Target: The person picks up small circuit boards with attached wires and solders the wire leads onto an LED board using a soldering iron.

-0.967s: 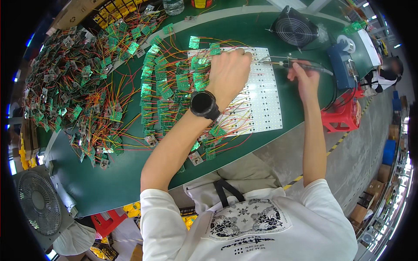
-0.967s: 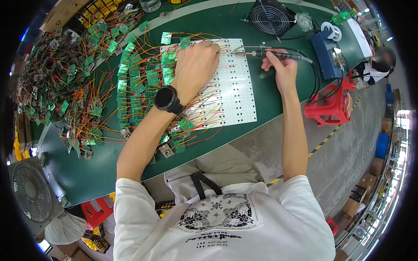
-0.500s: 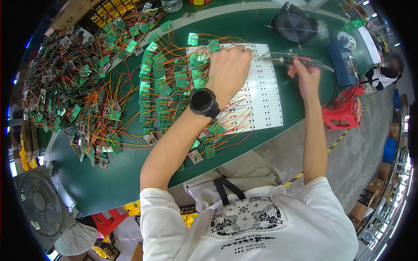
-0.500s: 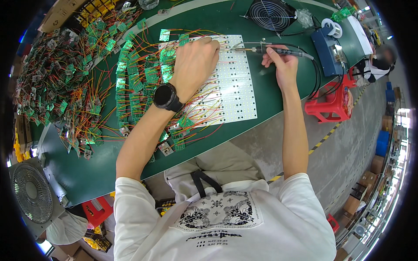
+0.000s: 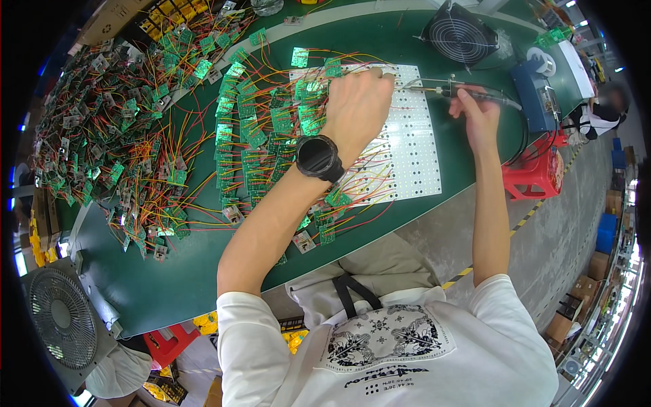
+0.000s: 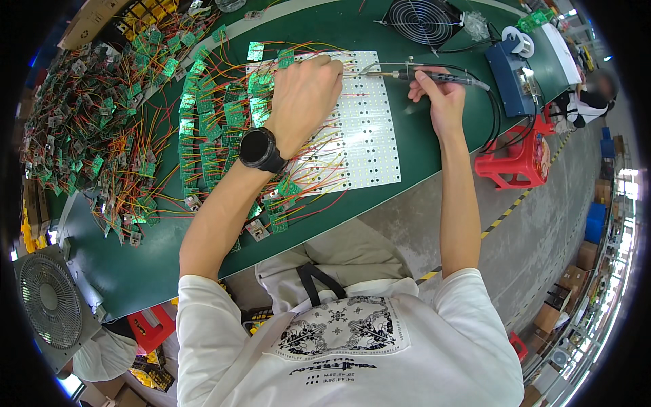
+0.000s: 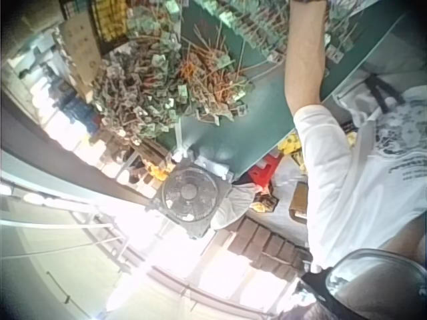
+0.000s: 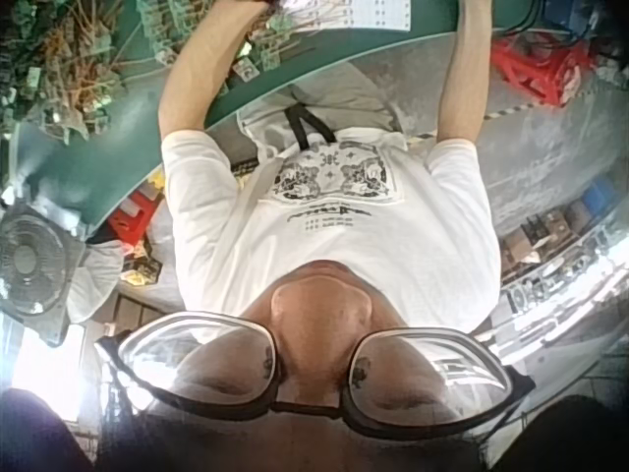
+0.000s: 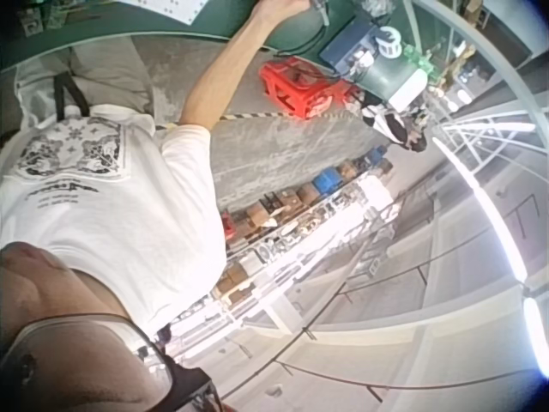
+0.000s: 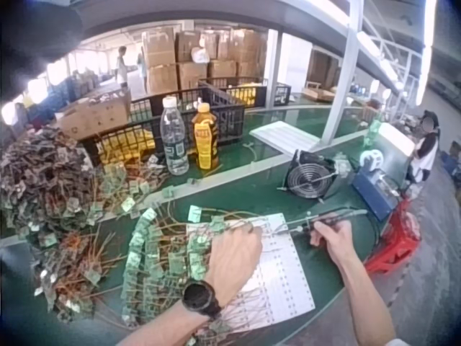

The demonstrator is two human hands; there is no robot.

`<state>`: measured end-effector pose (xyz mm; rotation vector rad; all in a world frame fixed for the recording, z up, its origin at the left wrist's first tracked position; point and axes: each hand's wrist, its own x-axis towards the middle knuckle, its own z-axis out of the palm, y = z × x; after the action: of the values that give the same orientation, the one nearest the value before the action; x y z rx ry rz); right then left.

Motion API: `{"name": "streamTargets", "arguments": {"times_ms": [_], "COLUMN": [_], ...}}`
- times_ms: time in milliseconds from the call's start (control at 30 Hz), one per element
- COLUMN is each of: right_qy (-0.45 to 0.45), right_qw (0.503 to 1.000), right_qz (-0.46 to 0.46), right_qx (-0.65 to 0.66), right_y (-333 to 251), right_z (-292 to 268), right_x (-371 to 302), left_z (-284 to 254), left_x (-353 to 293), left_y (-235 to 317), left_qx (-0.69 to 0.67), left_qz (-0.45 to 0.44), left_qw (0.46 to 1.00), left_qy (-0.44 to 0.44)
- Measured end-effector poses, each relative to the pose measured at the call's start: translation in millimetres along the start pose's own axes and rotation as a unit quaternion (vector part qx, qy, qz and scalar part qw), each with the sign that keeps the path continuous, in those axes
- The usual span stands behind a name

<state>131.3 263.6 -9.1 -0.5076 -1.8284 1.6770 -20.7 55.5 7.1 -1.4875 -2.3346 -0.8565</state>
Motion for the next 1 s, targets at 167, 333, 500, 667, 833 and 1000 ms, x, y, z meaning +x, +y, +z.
{"name": "streamTargets", "arguments": {"times_ms": [167, 333, 500, 667, 833, 1000], "right_qy": [0.000, 0.000, -0.008, -0.005, 0.001, 0.020], "right_qw": [1.000, 1.000, 1.000, 1.000, 1.000, 0.999], "right_qz": [-0.006, -0.004, -0.012, -0.010, -0.010, 0.000], "right_qx": [0.006, 0.001, 0.009, 0.005, 0.010, 0.035], "right_y": [-1.0, -0.7, 0.9, 0.9, -0.1, 0.1], "right_z": [0.1, 0.2, -1.4, -1.0, -0.4, -2.6], "right_x": [0.2, -0.2, 0.8, 0.1, -0.3, 1.6], "left_z": [0.0, 0.7, 3.3, 1.8, 1.2, 3.2], "left_x": [-0.1, 0.0, -0.3, -0.5, -0.7, 0.0], "left_y": [0.2, -0.2, -1.4, 0.0, -0.1, -1.2], "left_qx": [0.003, 0.008, 0.008, 0.009, 0.012, 0.008], "left_qz": [-0.003, -0.002, 0.000, -0.001, -0.004, -0.001], "left_qw": [1.000, 1.000, 1.000, 1.000, 1.000, 1.000], "left_qy": [0.002, 0.007, 0.009, 0.007, 0.001, 0.007]}}
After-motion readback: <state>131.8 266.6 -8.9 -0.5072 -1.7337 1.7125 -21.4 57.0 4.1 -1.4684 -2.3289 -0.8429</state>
